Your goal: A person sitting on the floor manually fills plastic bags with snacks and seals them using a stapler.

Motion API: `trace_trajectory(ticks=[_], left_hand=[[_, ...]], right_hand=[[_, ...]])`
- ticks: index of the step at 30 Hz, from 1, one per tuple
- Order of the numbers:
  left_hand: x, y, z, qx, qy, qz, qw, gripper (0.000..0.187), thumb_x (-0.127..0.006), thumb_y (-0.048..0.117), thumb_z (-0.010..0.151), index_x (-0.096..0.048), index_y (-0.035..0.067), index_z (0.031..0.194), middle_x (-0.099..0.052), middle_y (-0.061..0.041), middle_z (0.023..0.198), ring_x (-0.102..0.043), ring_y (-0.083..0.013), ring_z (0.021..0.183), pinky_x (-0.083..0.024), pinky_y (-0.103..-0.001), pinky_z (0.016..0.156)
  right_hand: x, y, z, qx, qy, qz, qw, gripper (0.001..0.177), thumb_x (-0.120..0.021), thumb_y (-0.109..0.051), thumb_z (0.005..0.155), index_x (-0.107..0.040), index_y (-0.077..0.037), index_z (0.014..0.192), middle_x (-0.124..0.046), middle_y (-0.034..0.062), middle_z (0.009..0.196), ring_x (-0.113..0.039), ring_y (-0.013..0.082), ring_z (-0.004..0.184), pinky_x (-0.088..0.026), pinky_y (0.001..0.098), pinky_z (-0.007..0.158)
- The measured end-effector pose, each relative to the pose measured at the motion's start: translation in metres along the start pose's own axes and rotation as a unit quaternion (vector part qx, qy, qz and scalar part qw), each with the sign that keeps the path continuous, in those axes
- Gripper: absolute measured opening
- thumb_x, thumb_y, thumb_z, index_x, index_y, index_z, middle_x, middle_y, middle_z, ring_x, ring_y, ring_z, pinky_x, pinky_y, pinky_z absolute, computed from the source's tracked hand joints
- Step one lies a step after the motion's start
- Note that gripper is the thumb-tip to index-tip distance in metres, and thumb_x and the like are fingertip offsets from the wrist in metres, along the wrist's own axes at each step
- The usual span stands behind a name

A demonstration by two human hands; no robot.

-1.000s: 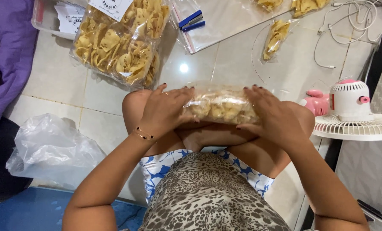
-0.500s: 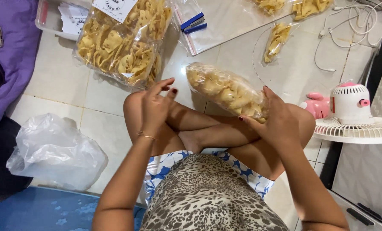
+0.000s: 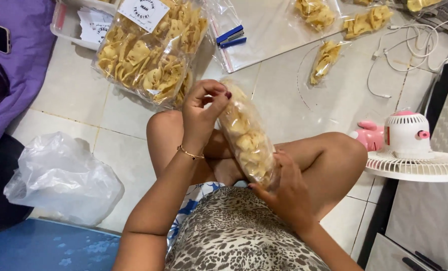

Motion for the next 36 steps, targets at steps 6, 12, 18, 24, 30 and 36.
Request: trace_trajectory(ticks=[6, 12, 18, 24, 30, 36], left_hand=[[-0.011, 0.002, -0.005, 0.007, -0.058, -0.003, 0.998, 0.013, -0.081, 0.026, 0.090, -0.077, 0.015, 0.095, -0.069, 0.000, 0.100, -0.065, -0.0104, 0.095, -0.055, -0.025, 0.087], [-0.016, 0.030, 0.005, -0.062, -0.060, 0.058, 0.995, 0.013, -0.075, 0.026, 0.097, -0.077, 0.014, 0.093, -0.070, -0.003, 0.090, -0.065, -0.0138, 0.087, -0.052, -0.031, 0.088], [-0.015, 0.046, 0.001, -0.093, -0.006, 0.036, 0.995, 0.015, -0.066, 0.026, 0.101, -0.070, 0.012, 0.096, -0.067, -0.005, 0.089, -0.061, -0.0140, 0.089, -0.051, -0.034, 0.089], [-0.027, 0.032, -0.029, -0.047, -0.050, 0.058, 0.996, 0.027, -0.087, 0.028, 0.084, -0.068, 0.010, 0.091, -0.067, -0.007, 0.094, -0.065, -0.0228, 0.092, -0.051, -0.040, 0.093], [-0.034, 0.013, -0.037, 0.018, -0.032, -0.048, 0.998, 0.021, -0.089, 0.021, 0.084, -0.072, 0.011, 0.091, -0.068, -0.002, 0.093, -0.065, -0.0099, 0.094, -0.051, -0.032, 0.097], [-0.042, 0.025, -0.049, 0.003, -0.083, -0.067, 0.994, 0.015, -0.085, 0.018, 0.088, -0.075, 0.009, 0.094, -0.069, -0.005, 0.098, -0.066, -0.0111, 0.096, -0.052, -0.029, 0.093]], right_hand=[[-0.009, -0.002, -0.004, 0.014, 0.048, 0.130, 0.990, 0.116, -0.094, -0.044, 0.068, -0.029, 0.002, 0.152, -0.035, 0.0302, 0.157, -0.038, 0.0460, 0.146, -0.038, 0.0520, 0.118], [-0.034, -0.019, 0.014, 0.075, 0.109, 0.049, 0.990, 0.102, -0.087, -0.033, 0.078, -0.035, 0.010, 0.155, -0.038, 0.0312, 0.159, -0.046, 0.0435, 0.142, -0.042, 0.0437, 0.115], [-0.052, -0.009, -0.003, 0.018, 0.125, 0.158, 0.979, 0.098, -0.082, -0.020, 0.084, -0.026, 0.006, 0.160, -0.034, 0.0280, 0.161, -0.041, 0.0432, 0.145, -0.040, 0.0469, 0.116], [-0.053, -0.016, -0.012, 0.034, 0.134, 0.142, 0.980, 0.096, -0.083, -0.022, 0.083, -0.029, 0.008, 0.157, -0.034, 0.0319, 0.159, -0.042, 0.0507, 0.141, -0.043, 0.0582, 0.110], [-0.045, -0.013, -0.022, 0.061, 0.165, 0.101, 0.979, 0.095, -0.085, -0.039, 0.079, -0.042, 0.011, 0.148, -0.041, 0.0334, 0.154, -0.046, 0.0518, 0.139, -0.044, 0.0558, 0.112], [-0.022, 0.007, 0.008, 0.037, 0.164, 0.187, 0.968, 0.069, -0.067, -0.046, 0.094, -0.055, 0.002, 0.142, -0.044, 0.0266, 0.154, -0.044, 0.0447, 0.143, -0.034, 0.0509, 0.119]])
Point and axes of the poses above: each hand's wrist, its own z-axis towards the middle knuckle, its own x-axis out of the back of the hand, y = z × x, the point moved 4 cm from there along z, towards the middle knuckle
